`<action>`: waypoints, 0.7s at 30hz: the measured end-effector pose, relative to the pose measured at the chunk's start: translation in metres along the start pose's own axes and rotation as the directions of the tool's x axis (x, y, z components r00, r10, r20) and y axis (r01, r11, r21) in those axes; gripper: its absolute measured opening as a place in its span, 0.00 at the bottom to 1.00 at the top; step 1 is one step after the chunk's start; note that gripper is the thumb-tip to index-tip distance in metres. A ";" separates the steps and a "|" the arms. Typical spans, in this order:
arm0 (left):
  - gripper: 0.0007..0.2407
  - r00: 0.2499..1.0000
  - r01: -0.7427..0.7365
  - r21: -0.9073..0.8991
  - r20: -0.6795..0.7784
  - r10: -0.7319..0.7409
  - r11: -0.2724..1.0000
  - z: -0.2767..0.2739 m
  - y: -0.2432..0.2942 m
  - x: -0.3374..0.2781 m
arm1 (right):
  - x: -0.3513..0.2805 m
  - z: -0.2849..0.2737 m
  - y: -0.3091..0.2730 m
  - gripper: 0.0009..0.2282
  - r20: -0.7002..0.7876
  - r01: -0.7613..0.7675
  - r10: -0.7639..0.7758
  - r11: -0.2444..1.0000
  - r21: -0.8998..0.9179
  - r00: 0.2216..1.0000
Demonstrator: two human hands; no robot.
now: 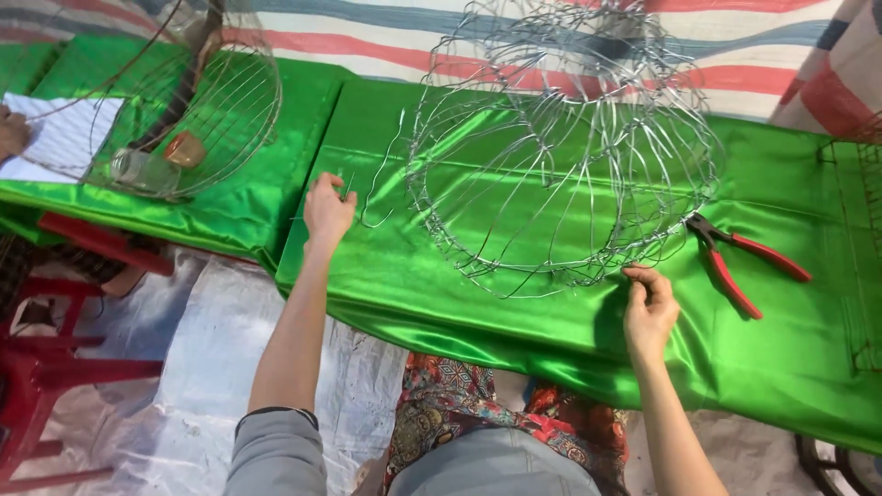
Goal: Adding and securing base wires to a wire cage frame by twisting them by hand.
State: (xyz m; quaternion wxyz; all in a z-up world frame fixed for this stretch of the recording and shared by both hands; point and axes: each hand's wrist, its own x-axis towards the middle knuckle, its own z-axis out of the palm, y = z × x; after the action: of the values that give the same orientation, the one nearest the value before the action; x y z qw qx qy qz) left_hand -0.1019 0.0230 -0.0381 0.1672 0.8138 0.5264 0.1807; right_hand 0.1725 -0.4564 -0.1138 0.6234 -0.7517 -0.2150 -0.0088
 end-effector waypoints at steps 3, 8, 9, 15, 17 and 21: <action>0.08 0.995 -0.098 0.044 -0.025 0.099 0.994 0.039 0.008 0.019 | 0.001 0.001 0.002 0.12 0.011 -0.009 0.009 1.000 -0.009 1.000; 0.09 0.994 -0.107 0.263 0.058 0.095 0.959 0.097 -0.007 0.057 | 0.005 0.001 -0.003 0.13 0.013 -0.023 0.023 0.999 -0.024 1.000; 0.07 0.994 -0.094 0.271 0.084 0.074 0.958 0.100 -0.009 0.058 | 0.006 0.001 -0.004 0.12 0.015 -0.024 0.024 0.999 -0.028 1.000; 0.07 0.987 -0.001 0.255 0.154 -0.040 0.967 0.096 -0.010 0.058 | 0.006 0.003 -0.012 0.12 -0.003 -0.049 0.049 0.998 -0.027 0.999; 0.08 0.986 0.010 0.266 0.157 -0.053 0.964 0.093 -0.010 0.057 | 0.006 0.002 -0.013 0.12 -0.004 -0.055 0.055 0.998 -0.022 0.998; 0.09 0.988 -0.029 0.179 0.156 0.001 0.983 0.067 0.011 0.041 | 0.009 0.001 -0.013 0.12 -0.017 -0.098 0.099 0.994 0.045 0.995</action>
State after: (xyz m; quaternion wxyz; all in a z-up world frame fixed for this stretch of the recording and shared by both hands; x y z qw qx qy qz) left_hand -0.0461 0.0512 -0.0877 0.1319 0.8412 0.5198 0.0695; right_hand 0.1761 -0.4514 -0.0993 0.6414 -0.7474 -0.1719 0.0196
